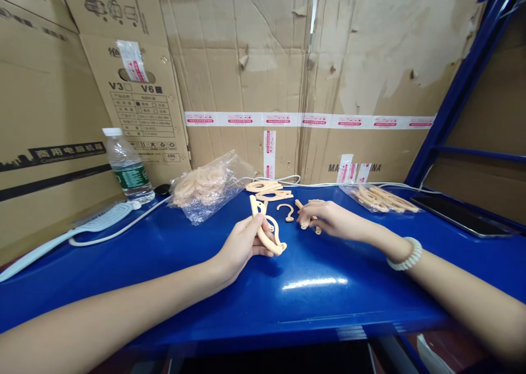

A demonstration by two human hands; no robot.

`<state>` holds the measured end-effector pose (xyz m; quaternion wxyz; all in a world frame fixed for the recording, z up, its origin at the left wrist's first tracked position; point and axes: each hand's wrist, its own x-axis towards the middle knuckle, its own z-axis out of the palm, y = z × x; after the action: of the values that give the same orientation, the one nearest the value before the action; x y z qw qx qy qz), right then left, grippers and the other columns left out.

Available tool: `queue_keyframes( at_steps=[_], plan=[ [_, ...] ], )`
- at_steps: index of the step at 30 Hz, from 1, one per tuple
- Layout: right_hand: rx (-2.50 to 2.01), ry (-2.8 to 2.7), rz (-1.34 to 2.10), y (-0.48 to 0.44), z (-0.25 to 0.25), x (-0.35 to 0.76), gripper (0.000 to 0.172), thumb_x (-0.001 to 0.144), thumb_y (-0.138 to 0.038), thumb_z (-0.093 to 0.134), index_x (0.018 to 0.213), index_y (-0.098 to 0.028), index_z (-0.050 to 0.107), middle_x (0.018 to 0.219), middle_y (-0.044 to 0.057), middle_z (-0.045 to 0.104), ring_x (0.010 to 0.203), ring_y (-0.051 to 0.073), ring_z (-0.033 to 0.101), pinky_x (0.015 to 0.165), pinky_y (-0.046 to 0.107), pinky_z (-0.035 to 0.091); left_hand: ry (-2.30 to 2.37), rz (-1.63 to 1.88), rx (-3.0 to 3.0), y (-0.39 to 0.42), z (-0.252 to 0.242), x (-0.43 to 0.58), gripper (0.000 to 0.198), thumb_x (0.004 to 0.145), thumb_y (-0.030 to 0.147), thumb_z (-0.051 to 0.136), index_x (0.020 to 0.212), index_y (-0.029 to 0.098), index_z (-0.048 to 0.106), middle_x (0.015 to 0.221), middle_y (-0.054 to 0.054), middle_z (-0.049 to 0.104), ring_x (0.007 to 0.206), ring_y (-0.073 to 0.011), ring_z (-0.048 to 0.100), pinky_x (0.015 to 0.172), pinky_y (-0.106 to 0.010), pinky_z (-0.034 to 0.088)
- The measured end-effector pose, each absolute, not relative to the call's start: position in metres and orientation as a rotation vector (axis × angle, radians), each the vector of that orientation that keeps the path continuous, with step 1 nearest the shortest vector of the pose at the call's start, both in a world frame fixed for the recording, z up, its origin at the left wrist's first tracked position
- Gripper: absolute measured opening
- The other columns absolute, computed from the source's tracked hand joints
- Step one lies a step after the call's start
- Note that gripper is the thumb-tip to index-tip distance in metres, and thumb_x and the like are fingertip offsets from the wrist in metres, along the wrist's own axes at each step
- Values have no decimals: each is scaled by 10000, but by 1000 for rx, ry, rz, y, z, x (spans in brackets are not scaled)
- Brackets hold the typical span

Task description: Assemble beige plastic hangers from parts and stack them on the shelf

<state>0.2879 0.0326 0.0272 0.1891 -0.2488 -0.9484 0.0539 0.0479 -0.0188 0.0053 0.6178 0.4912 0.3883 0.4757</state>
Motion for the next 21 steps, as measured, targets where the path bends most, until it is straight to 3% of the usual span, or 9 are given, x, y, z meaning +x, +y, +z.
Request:
queue_keyframes(
  at_steps=[10, 18, 21],
  plan=[
    [-749, -2729, 273, 36, 29, 295, 275, 828, -2, 456, 900, -172, 659, 1083, 61, 656, 1078, 183, 580, 949, 387, 455, 917, 1079, 1104, -20, 8, 50, 340, 975, 323, 396, 706, 143, 502, 578, -41, 628, 545, -159, 667, 485, -203, 479],
    [-756, -2749, 323, 35, 34, 298, 220, 886, -85, 473, 837, -162, 673, 1026, 66, 660, 984, 170, 601, 888, 346, 464, 921, 1070, 1109, -20, 9, 50, 357, 982, 310, 378, 697, 140, 508, 575, -43, 629, 537, -151, 659, 490, -205, 488],
    [-827, -2757, 279, 30, 38, 298, 124, 883, -199, 561, 900, -165, 679, 965, 64, 643, 930, 186, 590, 850, 356, 462, 907, 1071, 1107, -20, 8, 50, 338, 965, 334, 425, 701, 142, 511, 578, -44, 632, 535, -148, 653, 493, -204, 490]
  ],
)
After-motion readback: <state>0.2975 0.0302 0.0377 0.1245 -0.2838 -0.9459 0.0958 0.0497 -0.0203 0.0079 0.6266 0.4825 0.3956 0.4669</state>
